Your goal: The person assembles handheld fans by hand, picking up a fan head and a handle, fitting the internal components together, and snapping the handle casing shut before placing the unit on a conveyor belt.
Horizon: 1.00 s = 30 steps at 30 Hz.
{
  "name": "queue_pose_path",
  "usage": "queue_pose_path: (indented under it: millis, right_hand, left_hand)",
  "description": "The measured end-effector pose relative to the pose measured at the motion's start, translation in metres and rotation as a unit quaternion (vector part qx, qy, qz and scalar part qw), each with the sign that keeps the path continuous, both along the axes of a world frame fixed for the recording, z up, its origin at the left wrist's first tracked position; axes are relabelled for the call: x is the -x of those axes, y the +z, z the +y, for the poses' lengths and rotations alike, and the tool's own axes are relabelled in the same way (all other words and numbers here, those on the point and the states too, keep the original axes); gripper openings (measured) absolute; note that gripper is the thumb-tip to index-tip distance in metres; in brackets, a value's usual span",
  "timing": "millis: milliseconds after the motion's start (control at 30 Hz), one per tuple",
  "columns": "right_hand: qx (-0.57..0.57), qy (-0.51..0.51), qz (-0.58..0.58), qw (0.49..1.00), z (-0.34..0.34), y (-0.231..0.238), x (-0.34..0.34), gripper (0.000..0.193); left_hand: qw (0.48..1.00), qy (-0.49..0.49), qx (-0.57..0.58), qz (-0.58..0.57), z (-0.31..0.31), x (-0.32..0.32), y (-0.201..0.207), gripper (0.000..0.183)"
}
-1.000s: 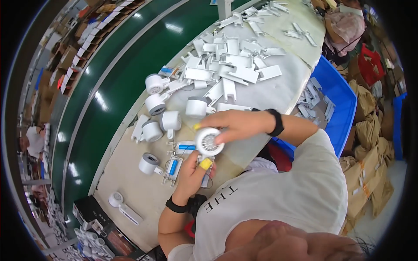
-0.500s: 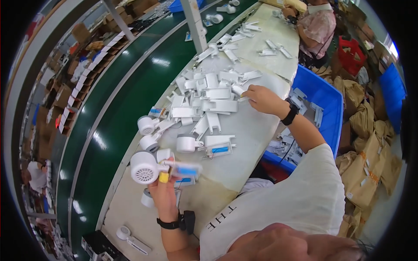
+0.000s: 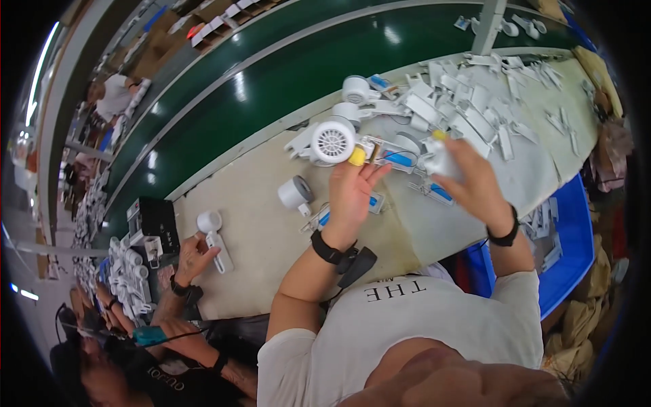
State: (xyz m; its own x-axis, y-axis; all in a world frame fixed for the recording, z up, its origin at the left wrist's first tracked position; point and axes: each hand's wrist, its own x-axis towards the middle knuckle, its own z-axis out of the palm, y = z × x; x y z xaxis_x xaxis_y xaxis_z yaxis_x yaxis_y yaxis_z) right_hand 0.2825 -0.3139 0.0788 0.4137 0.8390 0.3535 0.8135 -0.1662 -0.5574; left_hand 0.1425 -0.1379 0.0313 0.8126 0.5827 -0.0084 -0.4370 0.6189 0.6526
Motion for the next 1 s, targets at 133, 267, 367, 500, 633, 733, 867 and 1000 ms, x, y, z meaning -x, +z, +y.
queue_pose_path:
  millis: [133,267,367,500,633,733,867,1000]
  right_hand:
    - [-0.044,0.057,-0.113,0.991,0.047,0.009,0.036,0.059]
    - [-0.061,0.059,-0.147,0.985,0.065,0.011,0.047,0.059]
    - [-0.071,0.069,-0.132,0.986,0.074,0.007,0.050,0.060]
    - [-0.069,0.053,-0.143,0.986,0.086,-0.012,0.058,0.061]
    - [-0.089,0.124,-0.165,0.974,0.083,0.006,0.046,0.057]
    - [-0.091,0.075,0.054,0.992,0.068,-0.006,0.033,0.045]
    - [0.000,0.152,0.432,0.889,0.064,-0.005,0.041,0.032]
    - [-0.063,0.137,0.300,0.942,0.069,0.021,0.042,0.028]
  left_hand:
    - [0.998,0.049,-0.044,0.009,-0.004,0.005,-0.001,0.033]
    - [0.994,0.090,-0.050,0.019,-0.009,0.012,-0.004,0.032]
    - [0.994,0.103,-0.044,-0.005,-0.011,0.016,-0.003,0.033]
    - [0.978,0.186,-0.092,0.031,-0.010,0.007,-0.003,0.034]
    - [0.980,0.188,-0.068,-0.001,-0.001,0.018,0.010,0.035]
    - [0.980,0.172,-0.086,-0.052,0.005,0.029,0.017,0.037]
    - [0.977,0.150,-0.136,-0.067,0.006,0.024,0.022,0.037]
    - [0.969,0.198,-0.139,-0.054,0.001,0.019,0.059,0.039]
